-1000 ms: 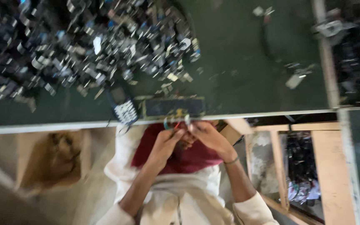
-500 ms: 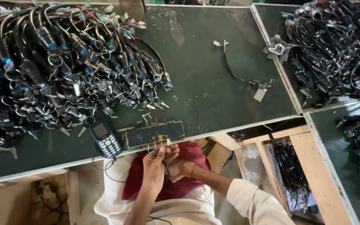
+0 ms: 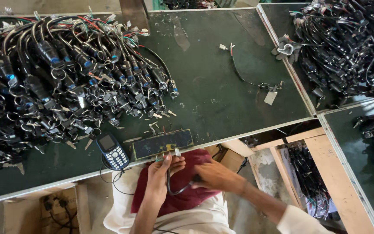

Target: The person sits at a workbench and handles wire harnesses with connectors, joining connector pairs and plugging them into a small test board on the bench, then sets finished harnesses aside on the table. At the end the person picks up a red cloth and folds it on the bench.

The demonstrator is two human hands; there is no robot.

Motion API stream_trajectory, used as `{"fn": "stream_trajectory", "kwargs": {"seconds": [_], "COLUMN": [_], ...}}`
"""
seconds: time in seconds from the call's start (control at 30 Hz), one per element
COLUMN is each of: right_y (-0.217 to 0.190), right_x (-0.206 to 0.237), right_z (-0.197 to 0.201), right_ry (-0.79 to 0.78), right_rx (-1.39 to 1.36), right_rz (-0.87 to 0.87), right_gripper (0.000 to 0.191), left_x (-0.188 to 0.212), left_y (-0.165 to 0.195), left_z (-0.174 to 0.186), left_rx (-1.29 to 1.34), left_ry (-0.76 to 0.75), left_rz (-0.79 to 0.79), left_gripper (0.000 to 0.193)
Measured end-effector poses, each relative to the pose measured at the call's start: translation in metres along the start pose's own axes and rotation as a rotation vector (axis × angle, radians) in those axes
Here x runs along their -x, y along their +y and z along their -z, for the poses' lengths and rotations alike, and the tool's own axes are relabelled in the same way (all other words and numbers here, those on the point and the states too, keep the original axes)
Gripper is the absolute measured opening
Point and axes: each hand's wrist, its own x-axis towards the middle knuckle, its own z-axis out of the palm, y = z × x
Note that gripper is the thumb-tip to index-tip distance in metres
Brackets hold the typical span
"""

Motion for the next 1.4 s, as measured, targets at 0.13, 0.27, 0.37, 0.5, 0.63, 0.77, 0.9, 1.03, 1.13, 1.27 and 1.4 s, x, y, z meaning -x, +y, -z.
{"fn": "stream_trajectory", "kwargs": {"seconds": [0.13,0.27,0.37,0.5,0.63,0.77,0.9,1.03,1.13,1.27,1.4], "right_y": [0.018,0.029,0.035,0.032,0.025,0.03,0.023,-0.002,-0.004,0.011,0.021], "right_x": [0.045,0.06,0.058,0.049,0.036,0.033,0.037,0.044,0.049,0.048,0.046], "right_z": [0.0,-0.005,-0.004,-0.008,-0.021,-0.026,-0.014,0.002,0.012,0.009,-0.008], "right_ry": [-0.087,-0.158,-0.076,-0.05,0.021,0.104,-0.139,0.208,0.431,0.229,-0.142], "right_rx": [-0.687,-0.806,-0.93,-0.971,-1.111,-0.997,-0.753,-0.26,-0.192,-0.456,-0.908], "right_rz": [0.117,0.185,0.13,0.075,0.101,0.077,-0.077,0.063,0.309,0.162,-0.108], "right_gripper": [0.04,0.044,0.037,0.024,0.031,0.031,0.023,0.021,0.022,0.017,0.028], "left_x": [-0.003,0.009,0.049,0.093,0.076,0.06,0.068,0.071,0.07,0.073,0.078], "left_y": [-0.008,0.006,0.026,0.031,0.003,-0.018,-0.023,-0.007,0.007,0.009,0.005], "left_z": [-0.001,-0.005,-0.009,-0.035,-0.066,-0.06,-0.053,-0.055,-0.058,-0.063,-0.065], "left_rx": [-0.058,-0.826,-1.253,-1.306,-1.734,-1.814,-1.686,-1.422,-1.381,-1.656,-1.795], "left_ry": [0.04,0.281,0.475,0.272,-0.226,-0.317,-0.282,-0.236,-0.271,-0.355,-0.409], "left_rz": [-0.042,-0.041,-0.574,-1.086,-0.946,-0.564,-0.596,-0.331,-0.391,-0.885,-0.851], "left_gripper": [0.038,0.046,0.024,0.027,0.063,0.062,0.047,0.019,0.022,0.047,0.043]}}
